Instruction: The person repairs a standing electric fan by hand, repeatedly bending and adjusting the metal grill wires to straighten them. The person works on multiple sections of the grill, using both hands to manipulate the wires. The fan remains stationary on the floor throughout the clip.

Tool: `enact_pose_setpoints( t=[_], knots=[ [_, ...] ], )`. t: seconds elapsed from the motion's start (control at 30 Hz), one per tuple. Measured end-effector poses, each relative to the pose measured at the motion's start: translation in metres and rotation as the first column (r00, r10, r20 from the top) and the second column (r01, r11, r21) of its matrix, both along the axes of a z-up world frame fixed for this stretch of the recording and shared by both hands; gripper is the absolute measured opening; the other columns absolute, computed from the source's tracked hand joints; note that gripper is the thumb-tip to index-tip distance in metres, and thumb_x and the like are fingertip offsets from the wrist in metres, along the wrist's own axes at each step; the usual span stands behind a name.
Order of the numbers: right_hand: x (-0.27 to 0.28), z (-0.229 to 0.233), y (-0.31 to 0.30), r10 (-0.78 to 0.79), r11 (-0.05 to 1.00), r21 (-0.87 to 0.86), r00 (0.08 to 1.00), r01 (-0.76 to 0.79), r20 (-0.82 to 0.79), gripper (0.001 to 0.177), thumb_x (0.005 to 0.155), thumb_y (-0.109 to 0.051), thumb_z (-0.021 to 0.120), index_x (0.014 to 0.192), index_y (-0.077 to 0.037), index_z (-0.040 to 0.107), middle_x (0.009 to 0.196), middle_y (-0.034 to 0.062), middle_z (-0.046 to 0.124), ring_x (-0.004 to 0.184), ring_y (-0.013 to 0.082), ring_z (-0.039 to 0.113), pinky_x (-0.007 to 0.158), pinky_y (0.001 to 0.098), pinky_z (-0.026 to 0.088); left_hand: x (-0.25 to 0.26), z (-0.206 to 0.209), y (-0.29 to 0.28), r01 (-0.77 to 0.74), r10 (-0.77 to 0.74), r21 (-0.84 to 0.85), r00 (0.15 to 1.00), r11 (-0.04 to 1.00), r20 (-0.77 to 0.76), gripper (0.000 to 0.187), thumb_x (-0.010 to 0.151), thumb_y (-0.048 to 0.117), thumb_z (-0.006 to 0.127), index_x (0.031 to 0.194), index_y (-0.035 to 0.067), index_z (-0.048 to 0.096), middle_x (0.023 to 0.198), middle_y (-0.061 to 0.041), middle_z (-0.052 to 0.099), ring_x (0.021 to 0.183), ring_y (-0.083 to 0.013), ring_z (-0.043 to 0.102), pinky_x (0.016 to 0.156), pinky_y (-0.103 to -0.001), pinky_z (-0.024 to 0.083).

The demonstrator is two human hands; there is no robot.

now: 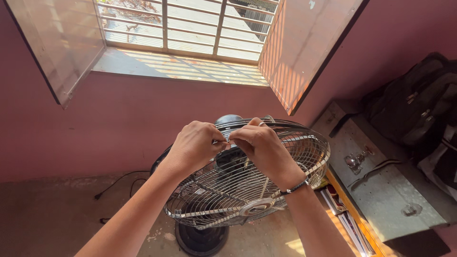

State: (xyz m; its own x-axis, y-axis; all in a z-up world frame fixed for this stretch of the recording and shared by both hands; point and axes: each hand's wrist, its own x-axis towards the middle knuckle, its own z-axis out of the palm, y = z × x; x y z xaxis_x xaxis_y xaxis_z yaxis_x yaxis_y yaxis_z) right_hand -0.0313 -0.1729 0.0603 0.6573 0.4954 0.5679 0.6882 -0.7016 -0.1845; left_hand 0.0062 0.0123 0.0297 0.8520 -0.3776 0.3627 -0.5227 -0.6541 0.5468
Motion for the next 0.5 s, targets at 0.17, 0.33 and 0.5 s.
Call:
enact_pose_setpoints(
  t=[0.17, 0.33, 0.5],
  knots=[
    [-0.002, -0.006, 0.001, 0.007, 1.000, 0.027, 0.999, -0.009, 0.052, 0.012, 0.088, -0.001, 0.075, 0.100, -0.004, 0.076, 0.091, 0.0091, 0.076, 0.088, 0.0257, 0.067, 0.082, 0.0382, 0.054, -0.005, -0.005, 0.000, -0.038, 0.038, -0.039, 0.999, 0.999, 0.001, 0.017, 0.082, 0.031, 0.080, 0.092, 0.018, 0.084, 0.082, -0.006, 0.077, 0.076, -0.0220, 0.072, 0.076, -0.039, 0.057],
    [-0.003, -0.016, 0.004, -0.004, 0.995, 0.101, 0.998, -0.002, 0.056, 0.015, 0.089, -0.001, 0.073, 0.102, -0.007, 0.076, 0.091, 0.0071, 0.077, 0.089, 0.0220, 0.068, 0.083, 0.0364, 0.055, -0.009, -0.006, 0.002, -0.030, 0.034, -0.069, 0.997, 0.997, 0.064, 0.019, 0.081, 0.030, 0.080, 0.091, 0.015, 0.084, 0.080, -0.007, 0.076, 0.073, -0.0247, 0.071, 0.074, -0.043, 0.056],
    [-0.009, -0.035, -0.037, -0.344, 0.905, 0.382, 0.848, 0.185, 0.403, 0.011, 0.099, -0.011, 0.070, 0.109, -0.010, 0.075, 0.107, 0.0046, 0.075, 0.103, 0.0200, 0.070, 0.091, 0.0319, 0.058, -0.012, -0.007, -0.005, -0.078, 0.078, -0.085, 0.997, 0.993, -0.004, 0.019, 0.084, 0.030, 0.078, 0.087, 0.013, 0.084, 0.079, -0.004, 0.076, 0.071, -0.0218, 0.073, 0.076, -0.039, 0.057]
  ],
)
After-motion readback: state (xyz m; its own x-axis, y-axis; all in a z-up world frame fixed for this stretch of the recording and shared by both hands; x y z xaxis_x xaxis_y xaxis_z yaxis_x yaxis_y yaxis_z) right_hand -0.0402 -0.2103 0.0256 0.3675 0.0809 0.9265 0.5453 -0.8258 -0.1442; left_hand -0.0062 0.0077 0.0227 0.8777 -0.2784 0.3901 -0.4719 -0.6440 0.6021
